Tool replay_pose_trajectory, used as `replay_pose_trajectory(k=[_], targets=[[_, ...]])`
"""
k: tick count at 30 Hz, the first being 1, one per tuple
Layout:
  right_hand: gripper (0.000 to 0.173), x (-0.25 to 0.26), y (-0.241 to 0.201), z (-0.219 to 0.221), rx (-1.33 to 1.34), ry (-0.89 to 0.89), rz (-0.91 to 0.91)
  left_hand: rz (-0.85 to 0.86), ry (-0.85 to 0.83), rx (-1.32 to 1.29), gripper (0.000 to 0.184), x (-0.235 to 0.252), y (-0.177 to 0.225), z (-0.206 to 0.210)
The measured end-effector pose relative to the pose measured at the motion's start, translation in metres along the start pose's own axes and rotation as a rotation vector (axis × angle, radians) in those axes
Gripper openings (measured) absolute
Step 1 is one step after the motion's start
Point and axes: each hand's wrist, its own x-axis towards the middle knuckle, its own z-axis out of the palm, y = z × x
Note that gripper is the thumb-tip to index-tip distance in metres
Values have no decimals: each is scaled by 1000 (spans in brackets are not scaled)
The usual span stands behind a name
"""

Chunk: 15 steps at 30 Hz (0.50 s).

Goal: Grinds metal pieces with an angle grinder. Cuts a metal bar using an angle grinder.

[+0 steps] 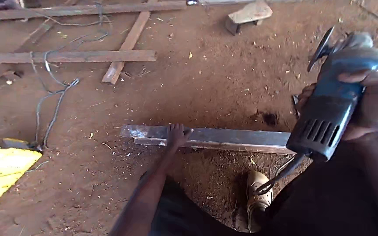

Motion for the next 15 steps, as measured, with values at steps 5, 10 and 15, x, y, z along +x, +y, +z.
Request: replay_pose_trajectory(k=[5,10,15], targets=[[31,21,10,-20,205,-143,65,115,1,-3,70,13,-12,-9],[29,47,39,-5,106,-51,220,53,52,-133,60,13,-17,-6],[31,98,58,22,130,-20,421,26,10,-48,54,12,-14,-6]])
